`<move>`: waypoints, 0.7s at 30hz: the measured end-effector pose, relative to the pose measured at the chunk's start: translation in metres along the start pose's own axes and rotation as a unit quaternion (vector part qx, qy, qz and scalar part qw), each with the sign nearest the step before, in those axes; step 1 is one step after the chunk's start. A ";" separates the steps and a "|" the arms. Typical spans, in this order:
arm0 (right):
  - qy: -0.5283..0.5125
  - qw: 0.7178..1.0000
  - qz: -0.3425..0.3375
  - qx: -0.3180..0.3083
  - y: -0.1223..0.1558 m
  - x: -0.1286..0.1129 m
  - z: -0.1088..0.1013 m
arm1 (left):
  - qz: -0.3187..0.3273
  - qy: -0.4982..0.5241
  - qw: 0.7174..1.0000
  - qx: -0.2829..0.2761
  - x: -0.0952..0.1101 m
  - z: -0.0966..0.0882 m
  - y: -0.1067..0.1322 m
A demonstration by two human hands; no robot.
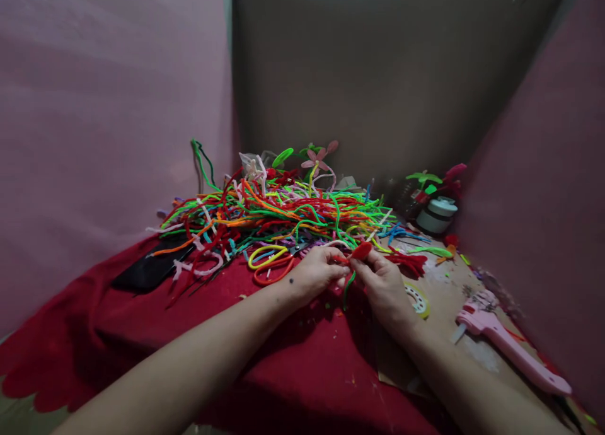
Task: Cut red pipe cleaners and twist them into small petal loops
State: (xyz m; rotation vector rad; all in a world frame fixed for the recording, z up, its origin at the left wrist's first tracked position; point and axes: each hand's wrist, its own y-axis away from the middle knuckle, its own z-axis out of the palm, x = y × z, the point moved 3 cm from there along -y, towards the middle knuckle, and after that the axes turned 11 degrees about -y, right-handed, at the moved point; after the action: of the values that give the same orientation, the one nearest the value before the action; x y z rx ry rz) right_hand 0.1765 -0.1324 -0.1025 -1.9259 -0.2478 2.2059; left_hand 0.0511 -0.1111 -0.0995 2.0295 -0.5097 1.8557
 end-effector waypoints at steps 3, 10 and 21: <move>0.005 1.000 0.000 -0.002 0.000 0.001 0.000 | -0.020 0.024 0.999 -0.031 -0.001 0.002 0.002; -0.059 0.996 0.069 0.018 0.001 0.007 0.000 | -0.038 0.019 0.996 -0.072 -0.006 0.007 0.005; -0.105 0.985 0.136 0.017 -0.006 0.012 -0.011 | -0.004 -0.130 0.991 0.011 -0.009 0.007 0.000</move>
State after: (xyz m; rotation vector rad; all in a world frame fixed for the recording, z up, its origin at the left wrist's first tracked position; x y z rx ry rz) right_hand 0.1858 -0.1233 -0.1139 -1.8008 0.0255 2.5740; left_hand 0.0562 -0.1144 -0.1088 2.3001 -0.5485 1.6055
